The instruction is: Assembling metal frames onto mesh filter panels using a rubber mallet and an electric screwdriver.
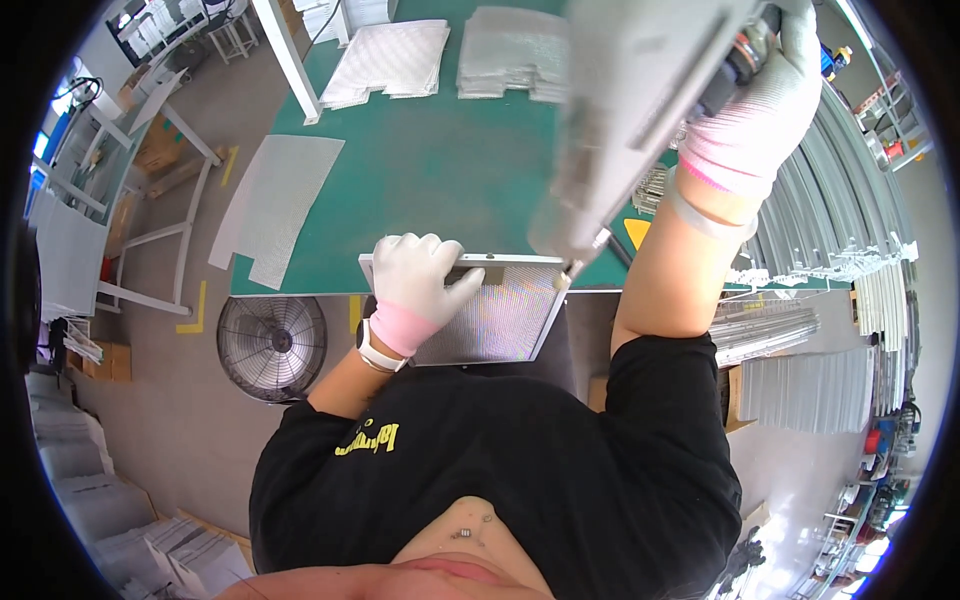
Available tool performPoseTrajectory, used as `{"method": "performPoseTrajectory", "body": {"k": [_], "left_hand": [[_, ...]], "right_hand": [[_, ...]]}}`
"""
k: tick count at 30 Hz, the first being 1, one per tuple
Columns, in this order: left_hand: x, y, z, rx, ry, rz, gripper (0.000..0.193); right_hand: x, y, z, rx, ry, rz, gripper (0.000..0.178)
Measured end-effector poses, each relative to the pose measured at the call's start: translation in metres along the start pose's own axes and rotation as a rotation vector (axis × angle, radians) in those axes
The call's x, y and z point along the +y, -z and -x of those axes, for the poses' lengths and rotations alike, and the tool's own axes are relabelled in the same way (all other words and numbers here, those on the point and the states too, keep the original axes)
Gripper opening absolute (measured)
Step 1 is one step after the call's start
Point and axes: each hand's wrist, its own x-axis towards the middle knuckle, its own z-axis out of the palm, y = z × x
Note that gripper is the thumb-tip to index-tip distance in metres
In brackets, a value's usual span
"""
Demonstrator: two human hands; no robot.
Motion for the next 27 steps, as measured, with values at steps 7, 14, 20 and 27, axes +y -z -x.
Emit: {"method": "performPoseTrajectory", "body": {"k": [7, 14, 20, 27], "left_hand": [[0.005, 0.008, 0.006, 0.052, -0.039, 0.049, 0.031], [0.01, 0.009, 0.007, 0.054, -0.025, 0.024, 0.03], [0.011, 0.005, 0.01, 0.075, -0.041, 0.014, 0.026], [0.019, 0.0, 0.008, 0.133, -0.059, 0.027, 0.026]], "right_hand": [[0.006, -0.041, 0.012, 0.096, -0.146, -0.249, 0.039], [0.026, -0.018, 0.03, 0.377, -0.187, 0.188, 0.03], [0.031, -0.012, 0.053, 0.209, -0.327, -0.001, 0.031], [0.035, -0.002, 0.065, 0.103, -0.371, -0.047, 0.03]]}}
